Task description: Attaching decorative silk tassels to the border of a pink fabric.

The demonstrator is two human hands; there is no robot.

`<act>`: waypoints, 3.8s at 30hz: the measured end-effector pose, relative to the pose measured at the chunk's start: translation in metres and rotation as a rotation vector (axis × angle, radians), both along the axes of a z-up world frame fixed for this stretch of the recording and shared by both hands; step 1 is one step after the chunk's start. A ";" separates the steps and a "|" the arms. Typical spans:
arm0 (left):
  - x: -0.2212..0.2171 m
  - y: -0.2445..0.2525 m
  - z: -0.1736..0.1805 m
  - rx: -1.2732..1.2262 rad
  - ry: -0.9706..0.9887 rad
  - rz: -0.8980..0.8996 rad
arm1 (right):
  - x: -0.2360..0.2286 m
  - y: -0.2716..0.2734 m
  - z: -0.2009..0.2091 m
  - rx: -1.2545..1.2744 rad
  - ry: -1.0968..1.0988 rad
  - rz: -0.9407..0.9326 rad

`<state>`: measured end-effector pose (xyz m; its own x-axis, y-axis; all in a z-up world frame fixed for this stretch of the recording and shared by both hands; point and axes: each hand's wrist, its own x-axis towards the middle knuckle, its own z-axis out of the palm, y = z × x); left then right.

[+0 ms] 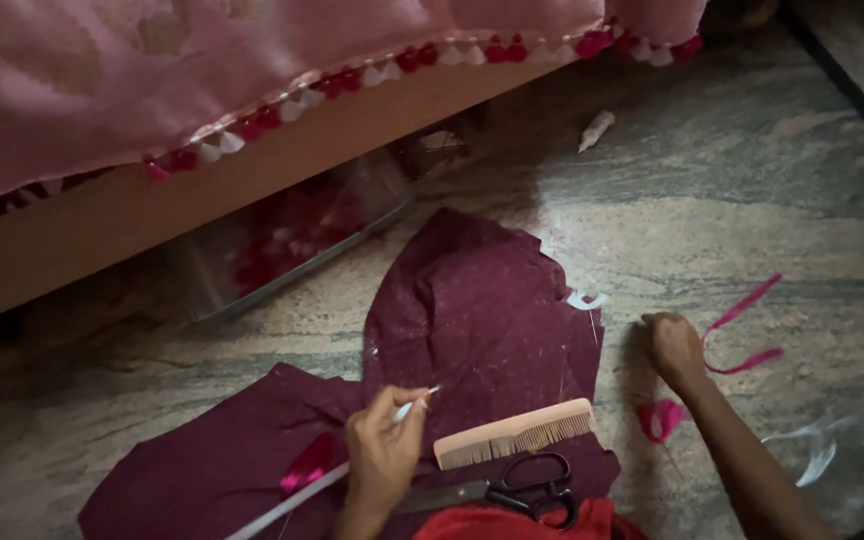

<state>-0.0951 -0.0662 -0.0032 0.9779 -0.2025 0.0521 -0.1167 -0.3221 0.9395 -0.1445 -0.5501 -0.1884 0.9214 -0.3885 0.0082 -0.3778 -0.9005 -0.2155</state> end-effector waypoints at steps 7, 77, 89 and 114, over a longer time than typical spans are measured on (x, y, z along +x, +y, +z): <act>0.009 -0.010 0.006 -0.228 0.154 0.095 | 0.012 -0.010 -0.030 -0.278 0.051 0.323; 0.010 0.043 0.038 -0.919 0.478 0.072 | 0.052 0.359 0.271 0.986 -0.477 0.661; 0.017 0.037 0.032 -1.016 0.652 0.116 | 0.051 0.368 0.263 0.434 -0.743 0.712; 0.037 0.036 0.039 -0.670 0.288 -0.088 | 0.080 0.332 0.265 1.480 0.091 0.455</act>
